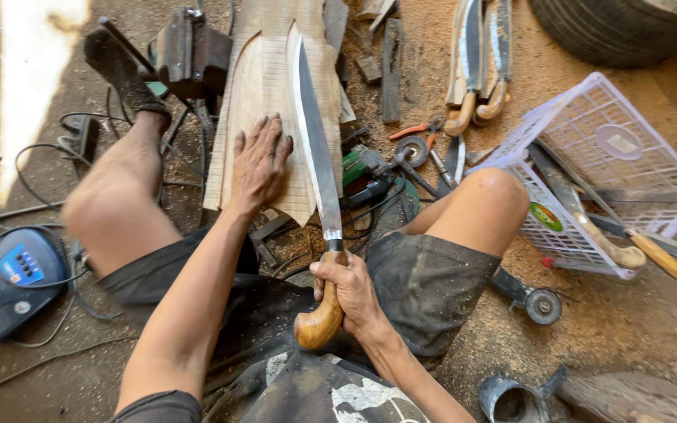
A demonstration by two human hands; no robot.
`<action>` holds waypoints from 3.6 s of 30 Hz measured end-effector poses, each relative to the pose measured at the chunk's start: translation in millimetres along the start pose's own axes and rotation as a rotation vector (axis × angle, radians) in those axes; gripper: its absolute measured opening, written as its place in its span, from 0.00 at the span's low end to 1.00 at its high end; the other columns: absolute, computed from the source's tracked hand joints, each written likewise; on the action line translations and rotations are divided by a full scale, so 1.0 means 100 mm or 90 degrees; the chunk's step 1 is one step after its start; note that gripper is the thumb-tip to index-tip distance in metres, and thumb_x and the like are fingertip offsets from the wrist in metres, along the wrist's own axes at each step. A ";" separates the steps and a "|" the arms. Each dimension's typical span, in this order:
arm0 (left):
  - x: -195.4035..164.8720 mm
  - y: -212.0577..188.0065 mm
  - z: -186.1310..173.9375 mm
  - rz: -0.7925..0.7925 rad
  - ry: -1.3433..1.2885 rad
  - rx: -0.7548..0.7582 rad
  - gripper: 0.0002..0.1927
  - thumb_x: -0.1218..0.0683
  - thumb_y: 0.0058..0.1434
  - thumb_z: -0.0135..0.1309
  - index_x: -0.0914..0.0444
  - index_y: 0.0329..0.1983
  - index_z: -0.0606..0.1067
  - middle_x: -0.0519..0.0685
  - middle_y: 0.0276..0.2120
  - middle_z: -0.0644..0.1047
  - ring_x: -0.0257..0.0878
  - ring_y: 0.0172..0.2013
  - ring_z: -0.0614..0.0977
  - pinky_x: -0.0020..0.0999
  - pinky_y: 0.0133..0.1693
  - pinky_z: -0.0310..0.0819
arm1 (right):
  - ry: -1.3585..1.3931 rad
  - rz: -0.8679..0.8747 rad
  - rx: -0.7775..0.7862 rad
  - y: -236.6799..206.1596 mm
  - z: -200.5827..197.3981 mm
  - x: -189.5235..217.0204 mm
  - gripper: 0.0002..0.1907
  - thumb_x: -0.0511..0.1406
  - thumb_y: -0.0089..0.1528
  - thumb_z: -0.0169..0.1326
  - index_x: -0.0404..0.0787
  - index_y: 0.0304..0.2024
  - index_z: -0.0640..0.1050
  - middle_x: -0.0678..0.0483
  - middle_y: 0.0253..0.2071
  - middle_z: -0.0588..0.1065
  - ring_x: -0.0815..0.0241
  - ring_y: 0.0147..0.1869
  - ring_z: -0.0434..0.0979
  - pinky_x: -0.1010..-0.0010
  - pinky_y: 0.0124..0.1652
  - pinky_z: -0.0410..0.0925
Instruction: The person uses a handheld electric router to carve a curved recess into a large wood plank, then uses a curved chisel to refine the carved area. The person marks the wood with a pencil to guide further carving.
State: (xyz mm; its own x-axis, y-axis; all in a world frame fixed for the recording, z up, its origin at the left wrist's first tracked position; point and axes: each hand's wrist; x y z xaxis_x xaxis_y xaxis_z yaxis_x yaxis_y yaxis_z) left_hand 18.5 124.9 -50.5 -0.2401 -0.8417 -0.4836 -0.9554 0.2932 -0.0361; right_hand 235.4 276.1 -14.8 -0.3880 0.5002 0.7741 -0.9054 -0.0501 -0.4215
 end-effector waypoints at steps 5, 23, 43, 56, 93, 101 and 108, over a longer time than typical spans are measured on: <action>0.02 0.01 0.01 0.015 0.003 -0.023 0.35 0.35 0.73 0.22 0.57 0.75 0.56 0.44 0.76 0.55 0.39 0.76 0.51 0.46 0.73 0.29 | -0.228 -0.203 -0.062 0.01 -0.06 0.94 0.11 0.39 0.61 0.59 0.41 0.36 0.72 0.56 0.26 0.73 0.62 0.29 0.74 0.70 0.31 0.73; 0.08 0.09 -0.04 -0.006 0.063 0.002 0.32 0.38 0.73 0.30 0.59 0.72 0.62 0.46 0.76 0.53 0.41 0.76 0.49 0.48 0.73 0.31 | -0.428 -0.011 -0.250 2.34 -1.55 1.20 0.04 0.29 0.58 0.59 0.37 0.34 0.77 0.53 0.25 0.74 0.59 0.22 0.74 0.67 0.21 0.68; 3.13 1.39 -1.50 -0.223 0.242 0.470 0.18 0.49 0.68 0.51 0.67 0.47 0.83 0.62 0.44 0.84 0.55 0.44 0.86 0.48 0.49 0.80 | -0.852 -0.446 -0.244 3.21 -0.19 1.34 0.14 0.36 0.72 0.55 0.32 0.55 0.73 0.39 0.54 0.70 0.43 0.54 0.74 0.56 0.52 0.69; 5.00 2.92 0.02 -0.669 -0.250 -0.259 0.37 0.50 0.59 0.66 0.60 0.67 0.61 0.67 0.60 0.67 0.62 0.60 0.70 0.54 0.59 0.66 | -1.246 -0.311 -0.191 3.53 0.23 0.30 0.26 0.42 0.67 0.52 0.38 0.65 0.67 0.39 0.65 0.62 0.38 0.73 0.56 0.41 0.71 0.49; 1.36 -0.26 -0.24 -0.578 -0.729 -0.267 0.19 0.49 0.74 0.35 0.67 0.58 0.65 0.59 0.52 0.79 0.48 0.54 0.83 0.42 0.54 0.80 | -0.406 -0.040 -0.255 2.06 -1.47 1.22 0.09 0.33 0.66 0.53 0.36 0.47 0.79 0.54 0.37 0.80 0.66 0.35 0.81 0.76 0.32 0.73; 0.51 0.10 -0.16 -0.142 0.001 -0.116 0.27 0.41 0.81 0.39 0.66 0.69 0.63 0.68 0.61 0.66 0.57 0.58 0.71 0.50 0.53 0.71 | -0.624 0.248 0.016 2.16 -1.09 0.16 0.14 0.34 0.67 0.51 0.35 0.52 0.78 0.48 0.43 0.81 0.60 0.33 0.82 0.70 0.36 0.76; 0.34 0.17 -0.11 -0.193 0.191 -0.108 0.24 0.40 0.79 0.36 0.62 0.65 0.64 0.71 0.61 0.62 0.61 0.54 0.71 0.57 0.46 0.72 | -0.961 0.363 0.260 2.29 -0.62 -1.34 0.19 0.29 0.58 0.54 0.37 0.53 0.79 0.44 0.46 0.81 0.54 0.45 0.83 0.64 0.42 0.77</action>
State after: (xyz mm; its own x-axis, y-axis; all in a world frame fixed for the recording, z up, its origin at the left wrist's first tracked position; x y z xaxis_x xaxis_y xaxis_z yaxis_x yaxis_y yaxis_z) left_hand -7.6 95.9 -57.7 0.0399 -0.9794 -0.1978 -0.9988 -0.0445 0.0190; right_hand 90.6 251.1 -244.5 -0.2490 -0.8790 0.4067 -0.4866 -0.2495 -0.8373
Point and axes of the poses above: each hand's wrist, its own y-axis towards the middle knuckle, its own z-axis out of the palm, x = y × z
